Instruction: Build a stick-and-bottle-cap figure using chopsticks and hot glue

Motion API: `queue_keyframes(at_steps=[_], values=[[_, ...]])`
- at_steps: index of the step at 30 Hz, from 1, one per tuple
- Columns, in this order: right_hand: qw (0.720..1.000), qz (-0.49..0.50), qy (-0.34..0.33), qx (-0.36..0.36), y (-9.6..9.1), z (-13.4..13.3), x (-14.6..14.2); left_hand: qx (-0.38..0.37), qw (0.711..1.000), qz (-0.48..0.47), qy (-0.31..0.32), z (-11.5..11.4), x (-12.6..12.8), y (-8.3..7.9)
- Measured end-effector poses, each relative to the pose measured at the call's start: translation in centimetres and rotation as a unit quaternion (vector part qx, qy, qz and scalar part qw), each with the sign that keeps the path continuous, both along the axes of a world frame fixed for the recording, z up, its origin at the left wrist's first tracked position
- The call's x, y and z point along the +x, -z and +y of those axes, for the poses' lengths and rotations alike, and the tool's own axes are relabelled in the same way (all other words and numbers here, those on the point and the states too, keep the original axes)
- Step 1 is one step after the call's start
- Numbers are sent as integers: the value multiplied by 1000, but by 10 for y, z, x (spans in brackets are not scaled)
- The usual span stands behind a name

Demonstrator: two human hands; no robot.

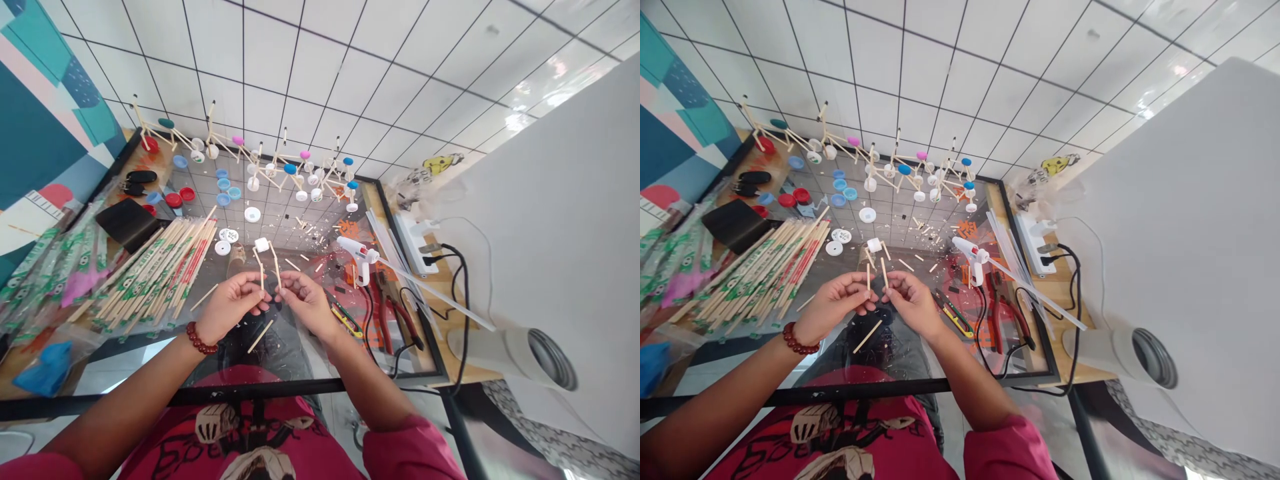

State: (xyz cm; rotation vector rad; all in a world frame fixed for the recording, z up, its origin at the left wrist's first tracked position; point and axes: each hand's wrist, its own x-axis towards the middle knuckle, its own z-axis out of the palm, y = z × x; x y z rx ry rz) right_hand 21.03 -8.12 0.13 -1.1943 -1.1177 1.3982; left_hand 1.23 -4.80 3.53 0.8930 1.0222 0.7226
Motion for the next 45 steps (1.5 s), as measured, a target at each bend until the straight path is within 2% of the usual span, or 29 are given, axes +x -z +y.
queue_keyframes(at_steps=[5,11,16,19,24,27,31,33,41,45], values=[[999,24,-32,4,1,-4,-2,12,999,15,32,-2,2,3],[997,-43,-31,59,4,-8,-4,39,997,52,46,-3,1,5],[989,-86,-43,111,3,-10,-6,119,989,73,44,-3,0,3],[995,-55,-44,75,0,-8,-3,102,993,44,47,-4,0,-1],[997,-22,-55,40,-12,-5,2,-20,988,21,155,-10,3,-6],[998,12,-56,0,-15,-4,0,-45,984,21,169,-11,4,-5],[996,81,10,-45,-13,-1,-5,-31,984,9,173,-9,3,-3],[993,101,20,-57,-13,0,-5,-14,987,17,161,-8,3,-3],[992,108,-5,-60,-16,-1,-3,20,990,58,124,-11,3,-3],[993,96,-17,-62,-15,-3,-5,31,988,67,134,-10,2,-4]])
